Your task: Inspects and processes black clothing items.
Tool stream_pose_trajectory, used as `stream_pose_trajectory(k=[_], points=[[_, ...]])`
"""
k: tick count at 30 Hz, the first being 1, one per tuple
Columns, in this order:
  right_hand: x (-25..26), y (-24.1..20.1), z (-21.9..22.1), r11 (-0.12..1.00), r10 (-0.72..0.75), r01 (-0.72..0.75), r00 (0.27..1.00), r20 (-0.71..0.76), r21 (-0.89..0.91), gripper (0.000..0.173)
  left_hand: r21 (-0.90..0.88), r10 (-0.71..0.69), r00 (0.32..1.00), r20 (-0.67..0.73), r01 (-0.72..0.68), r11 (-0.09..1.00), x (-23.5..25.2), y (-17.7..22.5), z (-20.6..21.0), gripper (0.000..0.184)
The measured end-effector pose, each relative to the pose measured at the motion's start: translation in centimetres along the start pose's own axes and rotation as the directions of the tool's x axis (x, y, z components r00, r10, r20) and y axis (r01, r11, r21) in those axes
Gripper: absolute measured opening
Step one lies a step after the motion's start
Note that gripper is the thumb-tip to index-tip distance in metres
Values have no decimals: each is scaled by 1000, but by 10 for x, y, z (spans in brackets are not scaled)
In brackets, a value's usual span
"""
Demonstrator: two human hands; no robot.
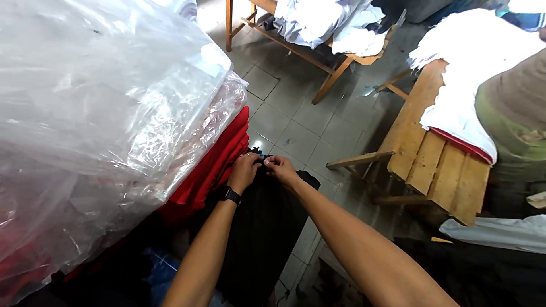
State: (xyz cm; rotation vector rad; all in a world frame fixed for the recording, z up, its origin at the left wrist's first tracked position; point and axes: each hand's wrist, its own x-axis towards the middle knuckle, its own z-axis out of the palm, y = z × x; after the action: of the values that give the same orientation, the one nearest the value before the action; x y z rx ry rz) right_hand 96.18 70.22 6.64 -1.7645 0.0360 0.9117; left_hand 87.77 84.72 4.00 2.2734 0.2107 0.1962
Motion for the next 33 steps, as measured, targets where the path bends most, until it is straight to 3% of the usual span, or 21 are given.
stream_pose_trajectory(k=[3,6,8,10,13,15,18,21,28,33], points=[[-4,-5,1,988,85,-80,996,-37,129,21,-90,-95,993,-68,89,992,-3,1,8,14],[-4,-2,2,887,263,-202,960,-95,414,26,-242,-204,961,-185,157,958,-9,8,15,12],[-5,2,3,829,322,-238,943,-85,506,27,-340,-239,954,-179,167,925,-14,11,21,12],[-7,5,3,863,248,-196,968,-51,465,28,-396,-274,952,-138,201,896,-17,13,23,15],[-7,10,3,972,65,-59,998,-20,229,37,-372,-296,948,-118,234,898,-16,14,21,16],[-7,7,2,993,59,-55,998,-32,106,31,-354,-337,931,-143,270,896,-11,18,20,19],[-8,3,7,970,141,-101,975,-173,221,12,-511,-521,846,-115,400,761,-4,23,15,25],[-10,12,-1,959,113,-78,987,-114,274,21,-637,-610,792,-15,463,617,-1,22,8,19],[-17,20,-7,962,212,-202,977,-34,184,41,-445,-592,806,15,535,718,-7,11,-2,21],[-17,20,-9,971,205,-209,978,42,113,33,-464,-571,821,0,506,727,-7,9,-1,20]])
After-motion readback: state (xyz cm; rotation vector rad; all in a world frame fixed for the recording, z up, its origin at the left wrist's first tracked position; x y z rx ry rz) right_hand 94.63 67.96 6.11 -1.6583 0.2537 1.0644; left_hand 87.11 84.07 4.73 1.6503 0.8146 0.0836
